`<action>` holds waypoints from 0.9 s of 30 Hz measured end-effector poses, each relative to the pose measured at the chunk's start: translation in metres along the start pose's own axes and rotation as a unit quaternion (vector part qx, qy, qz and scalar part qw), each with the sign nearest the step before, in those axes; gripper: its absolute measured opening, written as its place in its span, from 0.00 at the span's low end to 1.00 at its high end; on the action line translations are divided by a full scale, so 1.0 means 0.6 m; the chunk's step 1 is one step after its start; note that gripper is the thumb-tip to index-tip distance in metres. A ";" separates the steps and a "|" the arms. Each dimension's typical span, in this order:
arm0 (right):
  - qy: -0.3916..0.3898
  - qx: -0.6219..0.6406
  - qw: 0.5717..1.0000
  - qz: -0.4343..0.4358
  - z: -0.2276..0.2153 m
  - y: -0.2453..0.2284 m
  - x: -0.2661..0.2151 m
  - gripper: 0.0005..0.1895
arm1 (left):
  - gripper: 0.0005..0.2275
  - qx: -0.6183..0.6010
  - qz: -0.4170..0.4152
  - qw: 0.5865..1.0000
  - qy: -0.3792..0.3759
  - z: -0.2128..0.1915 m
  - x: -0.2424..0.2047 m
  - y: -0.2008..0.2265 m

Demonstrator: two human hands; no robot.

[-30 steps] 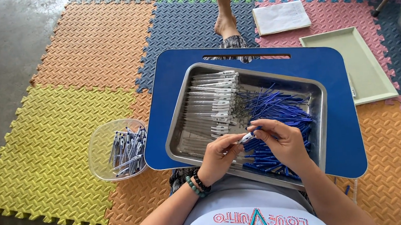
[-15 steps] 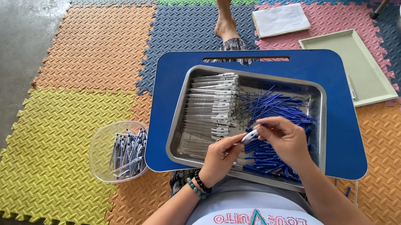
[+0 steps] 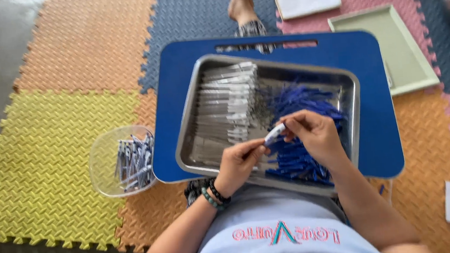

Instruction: Assembling pens by inserting blue ink refills into white pen barrels on a lap desk.

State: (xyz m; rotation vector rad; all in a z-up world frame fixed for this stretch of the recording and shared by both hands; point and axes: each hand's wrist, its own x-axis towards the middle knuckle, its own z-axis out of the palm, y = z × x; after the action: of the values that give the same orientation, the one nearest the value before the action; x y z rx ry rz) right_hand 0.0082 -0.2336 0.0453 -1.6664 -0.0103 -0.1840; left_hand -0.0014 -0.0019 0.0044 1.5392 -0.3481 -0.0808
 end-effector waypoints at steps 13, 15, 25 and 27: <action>-0.038 0.025 0.997 0.056 -0.014 0.007 0.006 0.09 | 0.10 -0.001 -0.031 1.000 -0.004 0.000 -0.002 -0.012; -0.039 0.015 0.997 0.059 -0.016 0.008 0.005 0.09 | 0.10 0.001 -0.027 1.000 0.002 0.001 -0.003 -0.014; -0.046 0.000 0.997 0.061 -0.016 0.004 0.006 0.09 | 0.09 -0.004 -0.030 1.000 0.001 -0.002 -0.004 -0.011; -0.052 -0.004 0.997 0.060 -0.017 -0.005 0.005 0.13 | 0.10 -0.037 -0.036 0.999 -0.005 -0.007 -0.006 -0.010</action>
State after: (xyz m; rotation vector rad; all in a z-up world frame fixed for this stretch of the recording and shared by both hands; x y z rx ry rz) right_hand 0.0098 -0.2438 0.0495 -1.6786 0.0116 -0.0059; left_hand -0.0025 0.0030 -0.0020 1.4778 -0.2936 -0.1568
